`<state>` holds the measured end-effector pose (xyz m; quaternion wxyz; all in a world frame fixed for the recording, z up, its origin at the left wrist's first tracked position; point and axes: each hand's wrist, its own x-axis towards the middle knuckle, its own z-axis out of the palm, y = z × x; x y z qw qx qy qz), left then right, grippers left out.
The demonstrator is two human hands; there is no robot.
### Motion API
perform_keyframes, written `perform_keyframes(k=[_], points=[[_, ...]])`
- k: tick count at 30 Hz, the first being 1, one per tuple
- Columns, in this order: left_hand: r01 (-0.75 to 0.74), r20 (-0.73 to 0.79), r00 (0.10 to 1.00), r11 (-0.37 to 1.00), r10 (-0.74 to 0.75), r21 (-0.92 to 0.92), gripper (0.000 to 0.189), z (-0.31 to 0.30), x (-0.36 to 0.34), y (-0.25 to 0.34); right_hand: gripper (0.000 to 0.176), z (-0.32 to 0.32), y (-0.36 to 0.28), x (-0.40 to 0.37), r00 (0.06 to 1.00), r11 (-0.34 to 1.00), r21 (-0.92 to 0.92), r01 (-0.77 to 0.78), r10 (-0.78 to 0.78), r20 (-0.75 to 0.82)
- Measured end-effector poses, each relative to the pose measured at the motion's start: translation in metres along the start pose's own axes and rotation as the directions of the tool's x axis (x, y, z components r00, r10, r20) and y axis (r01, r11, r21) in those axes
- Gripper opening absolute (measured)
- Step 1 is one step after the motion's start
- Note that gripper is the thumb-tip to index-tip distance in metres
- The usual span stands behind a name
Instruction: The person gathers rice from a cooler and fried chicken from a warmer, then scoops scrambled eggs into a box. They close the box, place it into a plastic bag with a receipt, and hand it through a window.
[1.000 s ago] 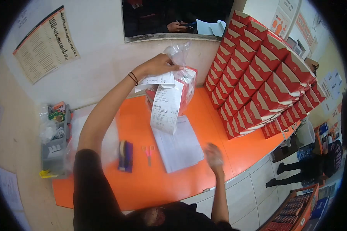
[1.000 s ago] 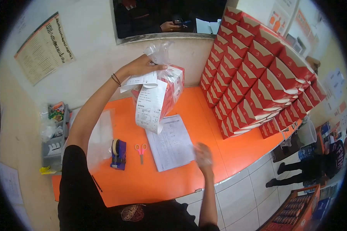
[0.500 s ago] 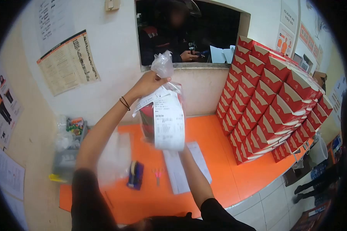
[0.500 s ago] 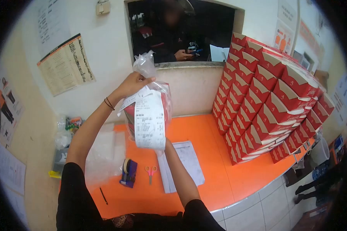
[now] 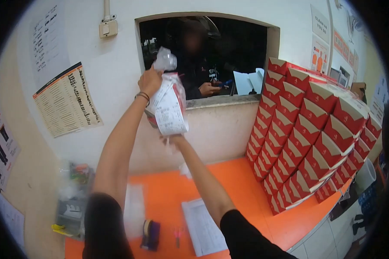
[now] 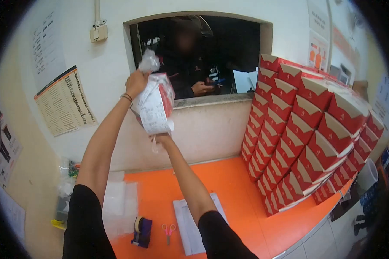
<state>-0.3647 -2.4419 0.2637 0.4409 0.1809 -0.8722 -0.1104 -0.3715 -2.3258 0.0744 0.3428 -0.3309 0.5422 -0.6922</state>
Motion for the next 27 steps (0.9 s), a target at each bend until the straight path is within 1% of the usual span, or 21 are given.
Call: perform_keyframes(k=[2,3,4,5,6,8,9,11,12,14,15,16,17,18,20,22,24,25,27], points=[[0.046,-0.020,0.999,0.998,-0.047,-0.036,0.048,0.008,-0.002,-0.002,0.026,-0.001,0.018,0.003,0.990,0.986,-0.162,0.042,-0.064,-0.127],[0.059,0.015,0.998,0.998,-0.058,-0.011,0.043,0.015,-0.001,0.001,0.026,-0.010,0.022,0.006,0.992,0.986,-0.164,0.036,-0.055,-0.117],[0.071,0.060,0.996,0.997,-0.072,0.020,0.044,0.022,-0.004,0.001,0.031,-0.022,0.025,0.001,0.985,0.986,-0.049,0.159,-0.162,-0.057],[0.041,0.024,0.999,0.999,-0.042,0.025,0.043,0.030,-0.004,-0.002,0.038,-0.026,0.029,-0.007,0.964,0.960,0.082,0.266,-0.266,-0.018],[0.052,0.047,0.997,0.998,-0.054,0.039,0.043,0.034,-0.001,-0.007,0.038,-0.026,0.031,-0.008,0.970,0.964,0.102,0.245,-0.244,-0.021],[0.071,0.120,0.989,0.992,-0.084,0.107,0.039,0.027,0.003,-0.004,0.039,-0.023,0.007,-0.008,0.988,0.991,-0.008,0.135,-0.135,-0.080],[0.075,0.134,0.987,0.991,-0.089,0.110,0.039,0.031,0.006,-0.010,0.039,-0.022,0.001,-0.006,0.989,0.993,0.000,0.122,-0.122,-0.084],[-0.055,0.200,0.978,0.998,0.056,-0.011,0.034,0.029,0.015,-0.026,0.043,-0.021,-0.006,0.001,0.995,0.996,0.090,-0.005,0.014,-0.096],[-0.050,0.200,0.978,0.999,0.051,-0.008,0.034,0.028,0.017,-0.032,0.043,-0.020,-0.006,0.002,0.996,0.996,0.091,-0.009,0.017,-0.092],[-0.063,0.311,0.947,0.996,0.081,-0.069,0.034,0.020,0.018,-0.040,0.046,-0.019,-0.006,0.004,0.998,0.979,0.198,0.040,-0.030,-0.053],[-0.057,0.306,0.949,0.996,0.074,-0.064,0.034,0.016,0.017,-0.045,0.046,-0.019,-0.007,0.005,0.997,0.980,0.198,0.032,-0.017,-0.073],[-0.100,0.321,0.939,0.992,0.119,-0.076,0.035,0.011,0.014,-0.048,0.046,-0.017,-0.008,0.007,0.998,0.980,0.196,0.029,-0.017,-0.065],[-0.144,0.336,0.927,0.986,0.165,-0.089,0.036,0.006,0.011,-0.050,0.046,-0.015,-0.009,0.009,0.994,0.980,0.195,0.036,-0.015,-0.111],[-0.142,0.333,0.929,0.986,0.162,-0.085,0.036,0.003,0.009,-0.051,0.046,-0.013,-0.009,0.010,0.987,0.980,0.194,0.044,-0.013,-0.157],[-0.179,0.342,0.921,0.982,0.188,-0.059,0.040,-0.002,0.002,-0.053,0.046,-0.014,-0.011,0.015,0.989,0.983,0.184,0.029,-0.001,-0.151],[-0.212,0.340,0.918,0.977,0.205,-0.018,0.040,-0.008,-0.004,-0.051,0.047,-0.011,-0.012,0.017,0.989,0.985,0.174,0.023,0.003,-0.146],[-0.166,0.316,0.939,0.983,0.133,0.079,0.040,-0.013,-0.009,-0.044,0.046,-0.006,-0.016,0.019,0.980,0.989,0.142,-0.030,0.057,-0.189],[-0.192,0.320,0.937,0.971,0.140,0.139,0.040,-0.016,-0.012,-0.041,0.046,-0.004,-0.016,0.022,0.981,0.990,0.140,-0.018,0.045,-0.190],[-0.208,0.332,0.932,0.964,0.143,0.168,0.041,-0.022,-0.017,-0.036,0.046,0.000,-0.015,0.028,0.973,0.987,0.160,-0.025,0.060,-0.222]])
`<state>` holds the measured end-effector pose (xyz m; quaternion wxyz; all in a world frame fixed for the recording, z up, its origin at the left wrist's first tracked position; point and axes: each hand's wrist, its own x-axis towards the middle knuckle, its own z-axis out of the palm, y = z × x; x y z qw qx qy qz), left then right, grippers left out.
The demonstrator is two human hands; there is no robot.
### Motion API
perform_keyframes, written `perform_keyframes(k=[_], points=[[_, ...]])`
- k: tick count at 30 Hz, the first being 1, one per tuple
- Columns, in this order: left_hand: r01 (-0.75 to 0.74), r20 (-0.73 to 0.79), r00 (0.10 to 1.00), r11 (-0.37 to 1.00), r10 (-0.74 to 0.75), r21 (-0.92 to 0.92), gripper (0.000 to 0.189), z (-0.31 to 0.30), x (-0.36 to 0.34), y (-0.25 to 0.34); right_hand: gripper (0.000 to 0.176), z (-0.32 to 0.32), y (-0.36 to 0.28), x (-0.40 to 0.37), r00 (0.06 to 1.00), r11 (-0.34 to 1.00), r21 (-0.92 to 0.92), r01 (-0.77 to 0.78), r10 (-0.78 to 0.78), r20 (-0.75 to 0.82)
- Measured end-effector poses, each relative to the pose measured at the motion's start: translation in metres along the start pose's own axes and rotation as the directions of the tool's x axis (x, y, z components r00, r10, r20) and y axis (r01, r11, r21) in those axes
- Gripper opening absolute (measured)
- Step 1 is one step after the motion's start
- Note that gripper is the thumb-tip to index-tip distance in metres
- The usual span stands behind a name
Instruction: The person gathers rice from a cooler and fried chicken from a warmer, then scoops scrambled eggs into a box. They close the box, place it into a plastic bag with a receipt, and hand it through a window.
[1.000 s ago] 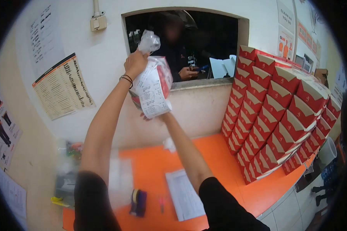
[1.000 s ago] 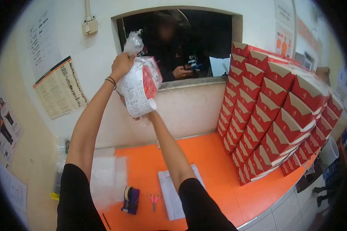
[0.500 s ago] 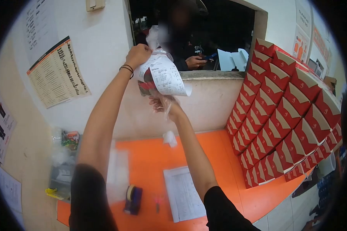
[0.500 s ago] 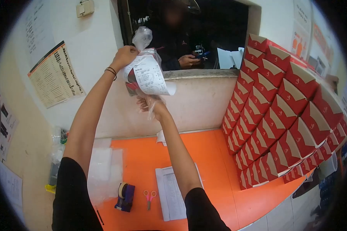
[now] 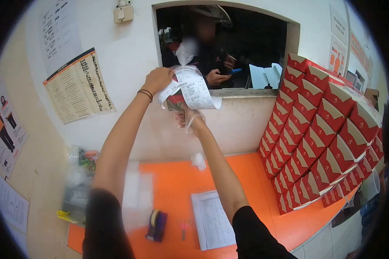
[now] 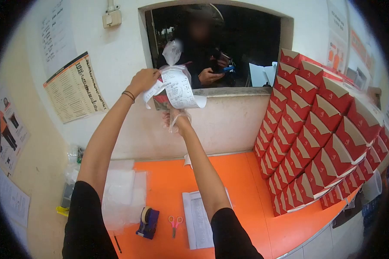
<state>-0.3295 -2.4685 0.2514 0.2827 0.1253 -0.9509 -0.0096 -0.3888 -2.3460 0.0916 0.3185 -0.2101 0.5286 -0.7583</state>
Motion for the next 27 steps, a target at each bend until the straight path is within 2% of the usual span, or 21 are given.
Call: perform_keyframes(k=[3,5,7,9,10,11,13,14,16,17,19,20,21,22,23,24,25,26,27], points=[[-0.020,0.029,0.999,1.000,0.020,0.015,0.043,0.007,0.003,-0.007,0.047,0.005,-0.002,0.004,0.999,1.000,0.021,-0.018,0.019,-0.029],[0.007,-0.030,0.999,0.988,-0.012,-0.156,0.041,0.014,-0.003,-0.012,0.047,0.008,-0.003,0.010,0.997,0.999,0.030,-0.037,0.039,-0.063],[0.024,-0.027,0.999,0.988,-0.028,-0.151,0.042,0.017,-0.008,-0.015,0.047,0.012,-0.001,0.015,0.994,0.997,0.045,-0.057,0.061,-0.091],[-0.020,-0.129,0.992,0.972,-0.011,-0.233,0.043,0.019,-0.021,-0.017,0.047,0.011,0.004,0.017,0.997,0.999,0.041,-0.001,0.004,-0.079],[0.004,-0.072,0.997,0.970,-0.022,-0.245,0.054,0.013,-0.029,-0.015,0.047,0.014,0.001,0.009,0.997,0.999,0.045,0.001,0.003,-0.079],[0.002,-0.071,0.997,0.969,-0.020,-0.245,0.054,0.019,-0.033,-0.020,0.046,0.017,-0.004,-0.003,0.996,1.000,0.011,-0.018,0.019,-0.088],[-0.021,-0.223,0.974,0.971,-0.034,-0.240,0.061,0.031,-0.045,-0.028,0.045,0.016,-0.003,-0.014,0.994,0.999,-0.029,-0.044,0.040,-0.103],[-0.018,-0.220,0.975,0.969,-0.037,-0.246,0.061,0.031,-0.052,-0.028,0.044,0.011,0.006,-0.008,0.994,0.998,-0.043,-0.053,0.049,-0.094],[0.055,-0.144,0.985,0.958,-0.099,-0.281,0.075,0.031,-0.067,-0.029,0.044,0.002,0.019,-0.009,0.994,0.996,-0.058,-0.069,0.064,-0.092],[0.057,-0.136,0.986,0.956,-0.099,-0.288,0.075,0.031,-0.074,-0.030,0.044,-0.002,0.023,-0.014,0.994,0.996,-0.047,-0.077,0.073,-0.084],[0.159,-0.088,0.971,0.875,-0.223,-0.457,0.080,0.030,-0.089,-0.031,0.045,-0.011,0.030,-0.037,0.992,0.995,-0.031,-0.091,0.088,-0.086],[0.160,-0.077,0.973,0.872,-0.219,-0.462,0.080,0.027,-0.100,-0.030,0.045,-0.016,0.033,-0.062,0.997,0.998,-0.052,-0.036,0.032,-0.066],[0.244,0.028,0.958,0.762,-0.284,-0.600,0.077,0.023,-0.114,-0.028,0.045,-0.025,0.041,-0.086,0.999,0.997,-0.071,0.019,-0.022,-0.045],[0.329,0.143,0.934,0.626,-0.328,-0.707,0.074,0.021,-0.130,-0.027,0.042,-0.038,0.056,-0.110,0.998,0.999,-0.010,0.047,-0.048,-0.049],[0.316,0.158,0.940,0.598,-0.302,-0.737,0.069,0.028,-0.149,-0.026,0.040,-0.053,0.076,-0.138,0.996,0.996,0.053,0.077,-0.074,-0.056],[0.303,0.172,0.947,0.569,-0.273,-0.765,0.064,0.036,-0.173,-0.024,0.036,-0.056,0.078,-0.191,0.966,0.976,-0.091,0.196,-0.209,-0.152],[0.311,0.234,0.950,0.529,-0.209,-0.790,0.065,0.037,-0.201,-0.015,0.038,-0.073,0.092,-0.226,0.955,0.975,-0.218,0.030,-0.092,-0.283],[0.324,0.293,0.946,0.485,-0.141,-0.813,0.065,0.039,-0.234,-0.005,0.042,-0.087,0.105,-0.284,0.953,0.979,-0.190,0.074,-0.125,-0.276],[0.363,0.378,0.925,0.374,-0.036,-0.853,0.060,0.046,-0.268,0.002,0.045,-0.106,0.117,-0.334,0.950,0.984,-0.159,0.084,-0.127,-0.286]])
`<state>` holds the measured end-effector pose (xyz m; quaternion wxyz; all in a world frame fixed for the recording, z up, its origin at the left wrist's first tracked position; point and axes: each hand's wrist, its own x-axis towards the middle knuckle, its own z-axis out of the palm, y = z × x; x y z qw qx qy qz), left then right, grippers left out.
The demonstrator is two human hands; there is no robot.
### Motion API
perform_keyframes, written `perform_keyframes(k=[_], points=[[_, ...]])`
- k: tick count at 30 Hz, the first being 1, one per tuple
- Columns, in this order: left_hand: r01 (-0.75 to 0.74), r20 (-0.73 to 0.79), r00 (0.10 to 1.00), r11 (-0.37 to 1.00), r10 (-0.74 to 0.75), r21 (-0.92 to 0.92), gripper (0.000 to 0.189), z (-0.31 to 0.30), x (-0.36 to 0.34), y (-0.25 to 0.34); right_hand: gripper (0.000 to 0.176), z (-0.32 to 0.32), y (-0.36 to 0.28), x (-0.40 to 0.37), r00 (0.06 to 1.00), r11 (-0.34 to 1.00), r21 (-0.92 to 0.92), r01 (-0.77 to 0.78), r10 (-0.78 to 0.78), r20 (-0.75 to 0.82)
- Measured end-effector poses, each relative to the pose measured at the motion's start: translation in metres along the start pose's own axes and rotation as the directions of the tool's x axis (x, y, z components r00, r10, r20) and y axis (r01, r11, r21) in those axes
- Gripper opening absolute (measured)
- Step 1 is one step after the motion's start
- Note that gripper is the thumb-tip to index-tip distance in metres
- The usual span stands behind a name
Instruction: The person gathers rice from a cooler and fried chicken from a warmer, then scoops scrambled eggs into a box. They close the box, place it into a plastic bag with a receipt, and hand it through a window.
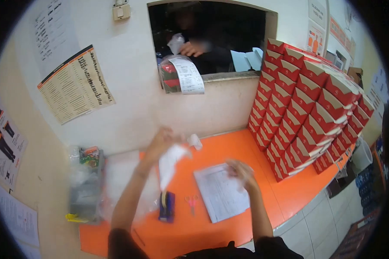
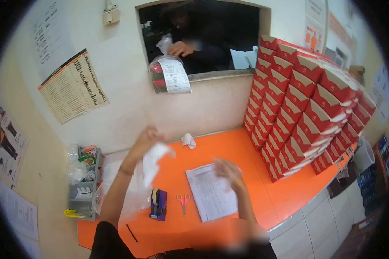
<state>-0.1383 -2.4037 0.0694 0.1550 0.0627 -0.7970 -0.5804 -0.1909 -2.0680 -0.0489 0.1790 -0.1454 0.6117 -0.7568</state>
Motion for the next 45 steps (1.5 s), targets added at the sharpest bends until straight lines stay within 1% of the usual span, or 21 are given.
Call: perform_keyframes(k=[1,2,3,5,6,7,8,9,11,14,19,22,24,26,27,30,31,36,40,42,45], points=[[-0.051,0.087,0.996,0.974,0.032,0.220,0.042,0.016,-0.044,0.020,0.041,-0.029,0.010,-0.049,0.988,1.000,-0.008,0.009,-0.010,-0.152],[0.017,0.206,0.978,1.000,-0.017,0.002,0.038,0.033,-0.088,0.034,0.039,-0.061,0.020,-0.100,0.972,0.999,0.032,-0.003,0.011,-0.235],[0.049,0.321,0.946,0.999,-0.039,-0.022,0.039,0.049,-0.118,0.023,0.042,-0.081,0.020,-0.155,0.921,0.998,0.054,0.017,0.005,-0.390],[0.173,0.543,0.836,0.976,-0.076,-0.129,0.045,0.090,-0.186,0.012,0.043,-0.121,0.020,-0.266,0.704,0.990,0.061,-0.130,0.136,-0.697],[0.078,0.627,0.774,0.996,-0.088,0.043,0.049,0.111,-0.216,0.005,0.043,-0.141,0.028,-0.329,0.615,0.990,0.036,-0.140,0.115,-0.780],[0.110,0.706,0.708,0.990,-0.015,-0.089,0.048,0.142,-0.246,-0.035,0.041,-0.147,0.026,-0.384,0.415,0.972,0.080,-0.219,0.167,-0.895],[0.368,0.782,0.619,0.907,-0.075,-0.205,0.049,0.161,-0.271,-0.023,0.038,-0.154,0.034,-0.444,0.233,0.949,0.083,-0.304,0.159,-0.959],[0.760,0.889,0.430,0.594,-0.157,-0.263,0.054,0.179,-0.292,-0.021,0.036,-0.143,0.036,-0.497,0.099,0.966,0.091,-0.240,0.117,-0.988],[0.740,0.955,0.264,0.664,-0.137,-0.109,0.056,0.201,-0.314,0.007,0.034,-0.109,0.040,-0.582,-0.156,0.983,0.107,-0.149,0.083,-0.984],[0.732,0.997,0.056,0.681,-0.048,-0.008,0.052,0.225,-0.356,0.006,0.031,-0.077,0.067,-0.673,-0.299,0.996,0.086,0.018,0.088,-0.950],[0.490,0.964,-0.255,0.849,-0.077,0.198,0.037,0.256,-0.407,0.026,0.027,-0.020,0.089,-0.723,-0.277,0.954,0.273,0.124,0.298,-0.913],[0.098,0.858,-0.453,0.943,-0.242,0.318,0.029,0.297,-0.447,0.076,0.028,0.015,0.119,-0.787,-0.325,0.953,0.162,0.257,0.243,-0.914],[0.010,0.880,-0.467,0.995,-0.084,0.100,0.037,0.321,-0.496,0.107,0.027,0.044,0.133,-0.844,-0.411,0.939,0.147,0.311,0.273,-0.870],[-0.085,0.779,-0.624,0.986,0.060,-0.144,0.054,0.366,-0.547,0.119,0.027,0.068,0.150,-0.908,-0.467,0.932,0.145,0.331,0.296,-0.833],[-0.102,0.832,-0.551,0.986,0.056,-0.133,0.051,0.373,-0.579,0.136,0.027,0.080,0.159,-0.941,-0.513,0.920,0.144,0.364,0.327,-0.793],[-0.028,0.777,-0.545,0.919,0.315,-0.393,0.074,0.405,-0.696,0.183,0.027,0.129,0.177,-1.028,-0.612,0.903,0.105,0.417,0.364,-0.702],[0.065,0.770,-0.557,0.940,0.312,-0.334,0.077,0.408,-0.739,0.205,0.027,0.140,0.177,-1.055,-0.670,0.910,0.028,0.415,0.326,-0.667],[0.236,0.509,-0.662,0.798,0.550,-0.555,0.093,0.451,-0.921,0.266,0.031,0.190,0.159,-1.147,-0.789,0.915,-0.100,0.392,0.278,-0.547],[0.358,0.426,-0.702,0.800,0.570,-0.481,0.098,0.486,-1.049,0.296,0.034,0.204,0.167,-1.200,-0.853,0.889,-0.207,0.408,0.291,-0.432],[0.495,0.363,-0.727,0.811,0.583,-0.312,0.100,0.507,-1.104,0.309,0.034,0.200,0.174,-1.230,-0.858,0.882,-0.197,0.429,0.329,-0.394],[0.521,0.283,-0.770,0.820,0.571,-0.239,0.103,0.548,-1.183,0.322,0.034,0.186,0.181,-1.299,-0.879,0.888,-0.195,0.416,0.338,-0.336]])
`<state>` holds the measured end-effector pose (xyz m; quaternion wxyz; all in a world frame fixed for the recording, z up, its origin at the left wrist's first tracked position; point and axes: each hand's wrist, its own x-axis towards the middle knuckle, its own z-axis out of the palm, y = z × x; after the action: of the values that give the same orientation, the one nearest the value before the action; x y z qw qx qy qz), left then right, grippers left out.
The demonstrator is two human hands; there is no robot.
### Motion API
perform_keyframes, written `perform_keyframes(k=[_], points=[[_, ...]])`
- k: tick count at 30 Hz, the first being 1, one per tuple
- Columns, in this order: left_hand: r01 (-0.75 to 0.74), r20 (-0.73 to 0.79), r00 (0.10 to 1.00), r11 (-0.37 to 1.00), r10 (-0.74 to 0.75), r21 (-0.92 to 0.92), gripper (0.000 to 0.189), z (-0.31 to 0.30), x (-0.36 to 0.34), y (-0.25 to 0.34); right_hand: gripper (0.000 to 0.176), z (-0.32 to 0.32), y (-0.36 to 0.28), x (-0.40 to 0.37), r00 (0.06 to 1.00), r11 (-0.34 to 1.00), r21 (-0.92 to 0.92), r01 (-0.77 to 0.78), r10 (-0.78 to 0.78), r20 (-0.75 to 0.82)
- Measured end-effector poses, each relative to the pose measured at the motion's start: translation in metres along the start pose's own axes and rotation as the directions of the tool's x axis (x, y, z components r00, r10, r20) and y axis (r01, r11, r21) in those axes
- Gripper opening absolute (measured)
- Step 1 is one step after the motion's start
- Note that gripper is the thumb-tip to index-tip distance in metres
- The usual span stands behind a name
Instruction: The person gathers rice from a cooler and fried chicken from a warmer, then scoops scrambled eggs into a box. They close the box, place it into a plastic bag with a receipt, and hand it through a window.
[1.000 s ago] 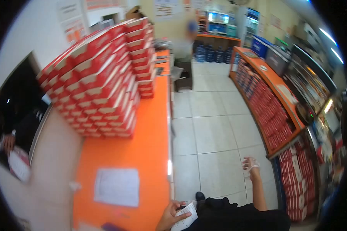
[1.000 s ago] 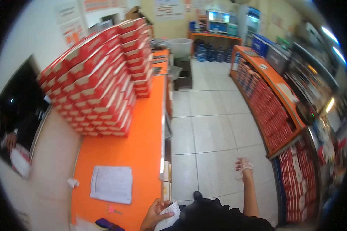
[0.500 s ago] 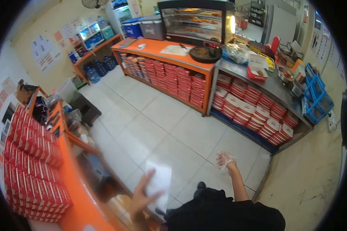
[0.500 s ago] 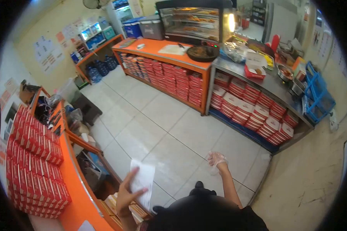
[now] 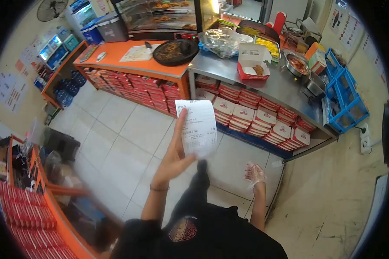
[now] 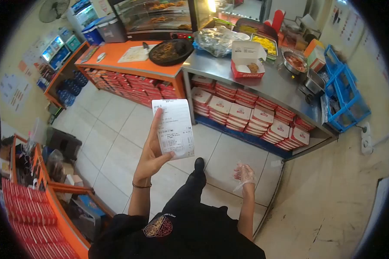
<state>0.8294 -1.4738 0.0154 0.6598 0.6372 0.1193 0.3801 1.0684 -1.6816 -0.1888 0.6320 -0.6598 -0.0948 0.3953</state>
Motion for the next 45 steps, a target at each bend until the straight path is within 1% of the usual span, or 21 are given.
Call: perform_keyframes(k=[5,7,8,10,11,13,14,15,17,18,22,23,25,26,27,29,32,36,39,41,45], points=[[0.021,0.056,0.998,0.978,-0.010,-0.205,0.106,-0.015,0.131,-0.050,0.036,0.013,-0.054,0.131,0.996,0.999,-0.020,0.029,-0.031,-0.082],[0.080,0.087,0.995,0.917,-0.050,-0.390,0.110,-0.016,0.183,-0.059,0.030,0.039,-0.108,0.170,0.971,0.979,-0.040,0.200,-0.204,-0.128],[0.086,0.098,0.994,0.915,-0.051,-0.394,0.110,-0.014,0.210,-0.063,0.030,0.050,-0.137,0.185,0.969,0.979,-0.038,0.201,-0.204,-0.139],[0.093,0.077,0.995,0.878,-0.064,-0.470,0.103,-0.005,0.255,-0.070,0.024,0.063,-0.180,0.209,0.920,0.913,-0.343,0.222,-0.312,-0.237],[0.107,0.090,0.993,0.875,-0.073,-0.471,0.103,-0.001,0.275,-0.074,0.024,0.063,-0.187,0.228,0.919,0.917,-0.338,0.212,-0.305,-0.251],[0.164,0.053,0.986,0.876,-0.157,-0.454,0.099,0.005,0.318,-0.084,0.019,0.060,-0.201,0.274,0.691,0.603,-0.623,0.498,-0.710,-0.136],[0.171,0.071,0.985,0.871,-0.157,-0.461,0.095,0.007,0.338,-0.089,0.017,0.072,-0.231,0.281,0.641,0.537,-0.682,0.496,-0.757,-0.129],[0.169,0.066,0.986,0.872,-0.156,-0.459,0.095,0.006,0.358,-0.097,0.017,0.070,-0.237,0.310,0.642,0.537,-0.680,0.500,-0.756,-0.126],[0.155,0.004,0.986,0.898,-0.169,-0.412,0.095,0.010,0.387,-0.115,0.020,0.066,-0.247,0.364,0.574,0.441,-0.759,0.479,-0.812,-0.109],[0.161,-0.024,0.982,0.897,-0.187,-0.412,0.095,0.013,0.395,-0.123,0.025,0.057,-0.253,0.384,0.598,0.391,-0.782,0.486,-0.801,-0.029],[0.086,-0.142,0.978,0.916,-0.153,-0.391,0.108,0.032,0.445,-0.133,0.040,0.048,-0.276,0.474,0.689,0.413,-0.729,0.547,-0.717,0.110],[0.071,-0.166,0.976,0.921,-0.144,-0.383,0.108,0.037,0.455,-0.134,0.040,0.046,-0.281,0.490,0.685,0.407,-0.718,0.565,-0.716,0.133],[0.047,-0.168,0.979,0.924,-0.119,-0.379,0.110,0.045,0.470,-0.136,0.041,0.046,-0.284,0.515,0.619,0.250,-0.741,0.623,-0.737,0.272],[0.040,-0.193,0.974,0.928,-0.120,-0.370,0.110,0.048,0.478,-0.138,0.049,0.047,-0.288,0.524,0.656,0.266,-0.734,0.625,-0.688,0.309],[0.047,-0.192,0.974,0.931,-0.124,-0.362,0.110,0.052,0.484,-0.140,0.049,0.046,-0.284,0.536,0.659,0.268,-0.724,0.636,-0.677,0.328],[0.049,-0.196,0.973,0.937,-0.123,-0.347,0.110,0.057,0.496,-0.146,0.044,0.047,-0.276,0.561,0.729,0.183,-0.802,0.568,-0.564,0.388],[0.048,-0.136,0.988,0.975,-0.079,-0.216,0.109,0.058,0.506,-0.150,0.043,0.038,-0.267,0.565,0.741,0.153,-0.785,0.600,-0.477,0.473],[0.069,-0.148,0.983,0.960,-0.112,-0.270,0.111,0.066,0.520,-0.151,0.038,0.020,-0.259,0.550,0.725,0.254,-0.745,0.617,-0.551,0.413],[0.084,-0.149,0.980,0.955,-0.131,-0.284,0.111,0.066,0.532,-0.153,0.037,-0.014,-0.261,0.540,0.697,0.226,-0.799,0.558,-0.650,0.303],[0.104,-0.118,0.983,0.951,-0.144,-0.292,0.111,0.067,0.544,-0.156,0.038,-0.045,-0.264,0.537,0.631,0.145,-0.863,0.484,-0.741,0.230],[0.140,-0.048,0.984,0.913,-0.171,-0.383,0.111,0.068,0.565,-0.168,0.034,-0.084,-0.275,0.529,0.603,0.170,-0.909,0.382,-0.790,0.106]])
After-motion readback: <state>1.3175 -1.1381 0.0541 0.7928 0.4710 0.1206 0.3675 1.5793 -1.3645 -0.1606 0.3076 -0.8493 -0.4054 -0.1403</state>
